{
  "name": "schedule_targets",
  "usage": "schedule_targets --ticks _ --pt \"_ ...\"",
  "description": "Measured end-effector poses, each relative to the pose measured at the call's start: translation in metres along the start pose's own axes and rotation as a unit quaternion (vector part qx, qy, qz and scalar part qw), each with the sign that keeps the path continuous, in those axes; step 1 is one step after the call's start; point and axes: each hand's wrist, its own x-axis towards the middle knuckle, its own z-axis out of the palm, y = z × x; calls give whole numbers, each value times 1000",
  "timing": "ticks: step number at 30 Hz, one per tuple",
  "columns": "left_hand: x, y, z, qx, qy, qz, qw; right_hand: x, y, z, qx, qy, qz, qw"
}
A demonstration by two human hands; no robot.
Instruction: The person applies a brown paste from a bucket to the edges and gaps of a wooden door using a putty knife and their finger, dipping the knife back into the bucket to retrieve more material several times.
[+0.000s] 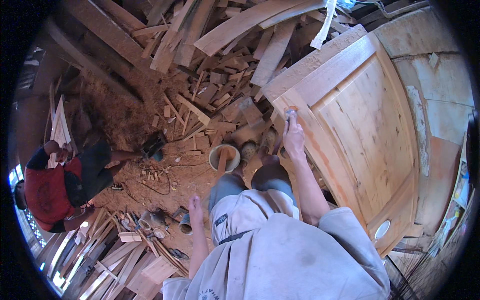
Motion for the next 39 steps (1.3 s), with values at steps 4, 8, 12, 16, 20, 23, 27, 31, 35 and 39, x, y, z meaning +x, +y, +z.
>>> schedule_targets --ticks 4,8,12,16,20,23,27,31,35,39 --pt "-3 -9 10 18 20 15 1000 0 1 -19 -4 -49 -29 998" --pt "-7 -8 15 9 23 4 1000 20 -9 -17 -1 34 -88 996" --pt "-9 21 23 9 1 -24 1000 23 -9 -6 -12 52 -48 997" --pt "-7 -5 17 -40 28 -24 999 19 -5 -42 -46 -94 -82 991" --pt "-4 -17 27 -48 22 -15 998 53 -14 -68 -50 -119 -125 984" --pt "-5 -17 36 2 -5 18 1000 72 -7 -64 -56 -123 -158 978" --pt "-17 -12 37 22 9 39 999 70 8 -61 -122 -156 -173 965" --pt "-20 10 53 -48 36 -35 998 55 26 -96 -247 -295 -96 918" --pt "0 -29 32 -36 10 -30 999 -3 74 -118 -94 -272 -156 945" --pt "6 -9 54 41 -46 0 998 -120 173 -128 242 -135 173 945"
